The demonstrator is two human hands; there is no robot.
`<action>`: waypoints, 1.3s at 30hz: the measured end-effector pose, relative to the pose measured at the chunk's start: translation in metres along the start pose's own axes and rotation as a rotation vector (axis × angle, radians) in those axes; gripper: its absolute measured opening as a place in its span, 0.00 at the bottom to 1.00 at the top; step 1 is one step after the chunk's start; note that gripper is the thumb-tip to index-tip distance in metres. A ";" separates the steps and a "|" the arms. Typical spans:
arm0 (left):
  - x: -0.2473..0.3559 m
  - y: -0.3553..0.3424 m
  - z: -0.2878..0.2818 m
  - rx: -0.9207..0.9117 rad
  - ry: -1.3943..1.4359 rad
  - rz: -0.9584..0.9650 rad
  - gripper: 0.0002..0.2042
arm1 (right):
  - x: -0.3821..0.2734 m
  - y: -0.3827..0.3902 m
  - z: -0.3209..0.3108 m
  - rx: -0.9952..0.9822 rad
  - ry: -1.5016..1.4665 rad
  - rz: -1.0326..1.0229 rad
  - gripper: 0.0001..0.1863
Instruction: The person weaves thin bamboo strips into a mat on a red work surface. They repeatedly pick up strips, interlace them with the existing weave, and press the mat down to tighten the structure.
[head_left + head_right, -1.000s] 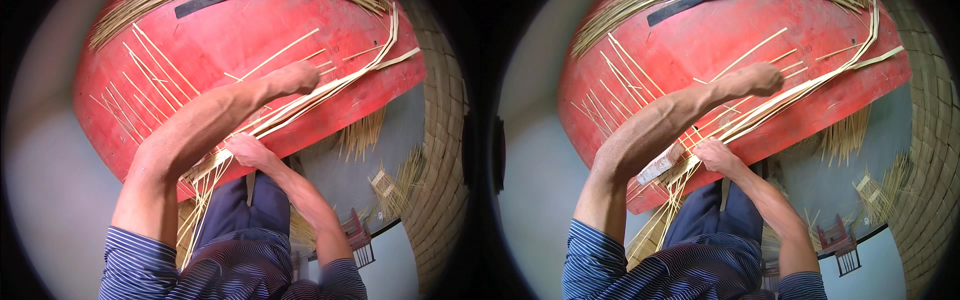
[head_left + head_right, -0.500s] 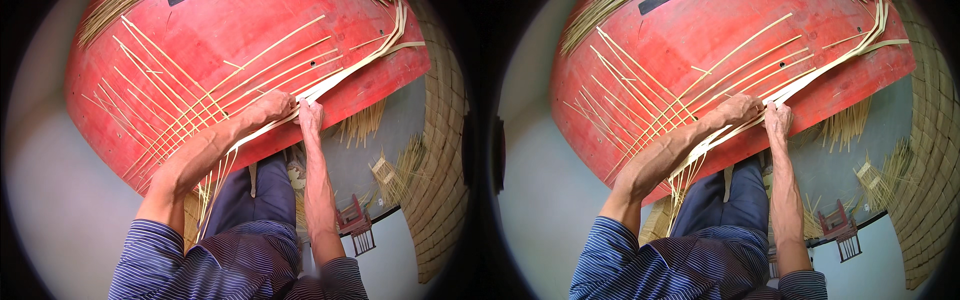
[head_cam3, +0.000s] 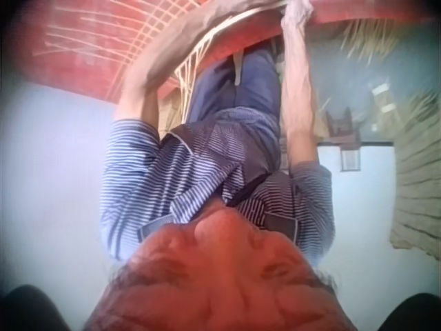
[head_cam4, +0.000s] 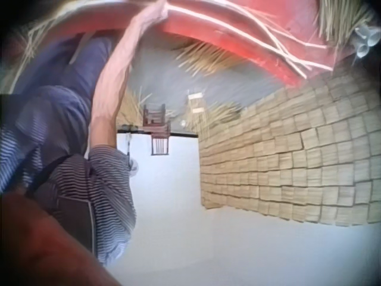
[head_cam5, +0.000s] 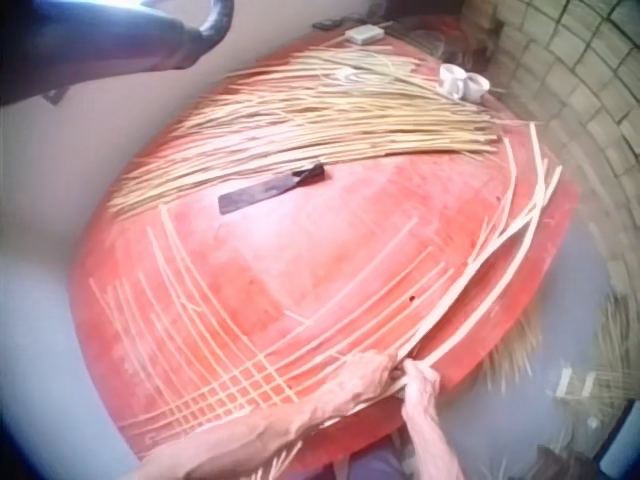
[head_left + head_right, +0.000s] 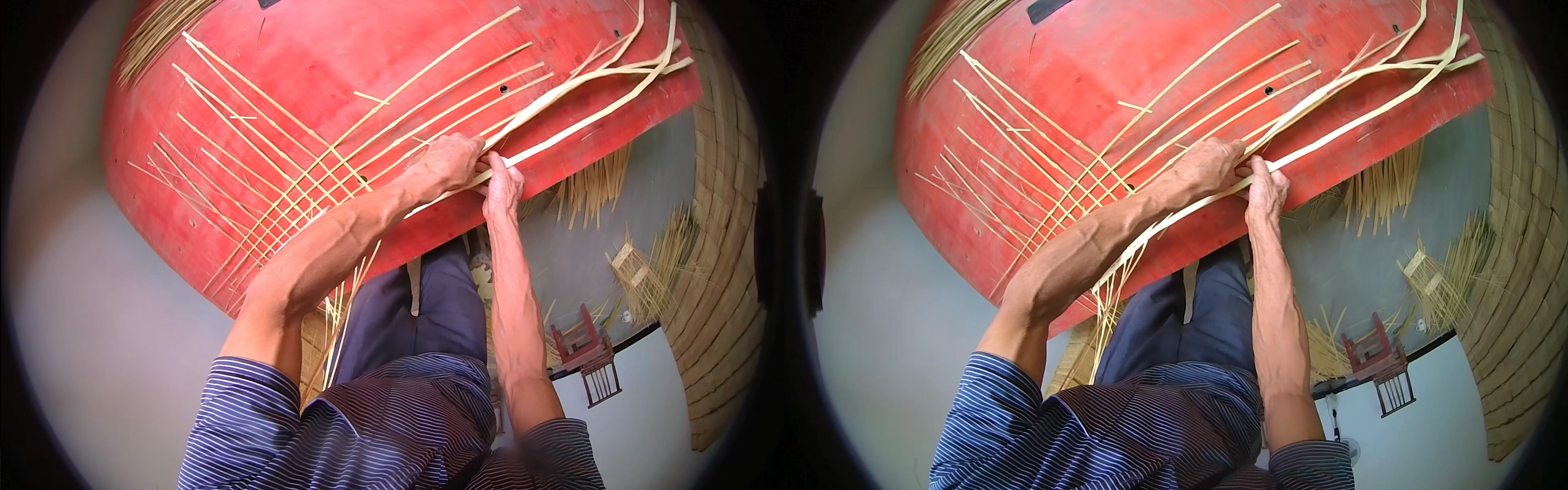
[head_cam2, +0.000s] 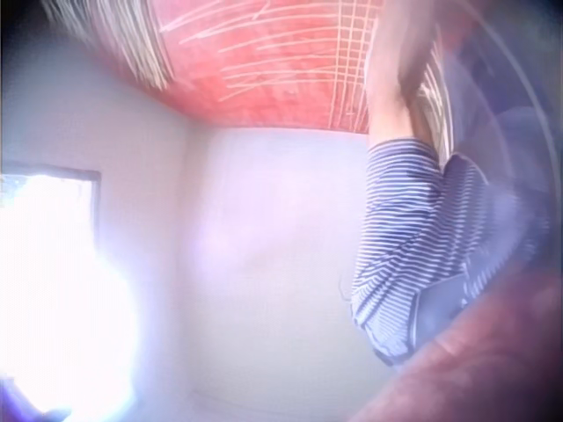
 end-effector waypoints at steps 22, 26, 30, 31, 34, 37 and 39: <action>-0.074 0.052 0.016 -0.042 0.357 -0.224 0.12 | 0.019 -0.010 0.006 0.071 0.052 0.104 0.10; -0.064 0.050 0.014 -0.072 0.338 -0.164 0.14 | 0.025 -0.026 -0.005 0.125 0.139 0.052 0.06; -0.067 0.048 0.015 -0.104 0.213 -0.114 0.17 | 0.024 -0.020 -0.005 0.059 0.087 -0.002 0.04; -0.066 0.049 0.015 -0.108 0.214 -0.107 0.18 | 0.025 -0.016 -0.005 0.032 0.054 -0.009 0.04; -0.061 0.047 0.016 -0.139 0.258 -0.155 0.19 | 0.020 -0.011 0.004 -0.181 -0.037 -0.072 0.04; -0.050 0.044 0.012 -0.160 0.292 -0.199 0.18 | 0.020 -0.002 0.019 -0.331 -0.330 0.029 0.09; -0.048 0.040 0.011 -0.165 0.237 -0.289 0.16 | 0.022 -0.005 0.024 -0.433 -0.372 0.065 0.11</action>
Point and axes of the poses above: each hand's wrist, its own y-axis away from the middle knuckle, its own z-axis out of the palm, x = y × z, the point moved 7 cm from there along -y, towards the middle knuckle, and after that the axes turned 2 degrees about z, right-handed, at the moved point
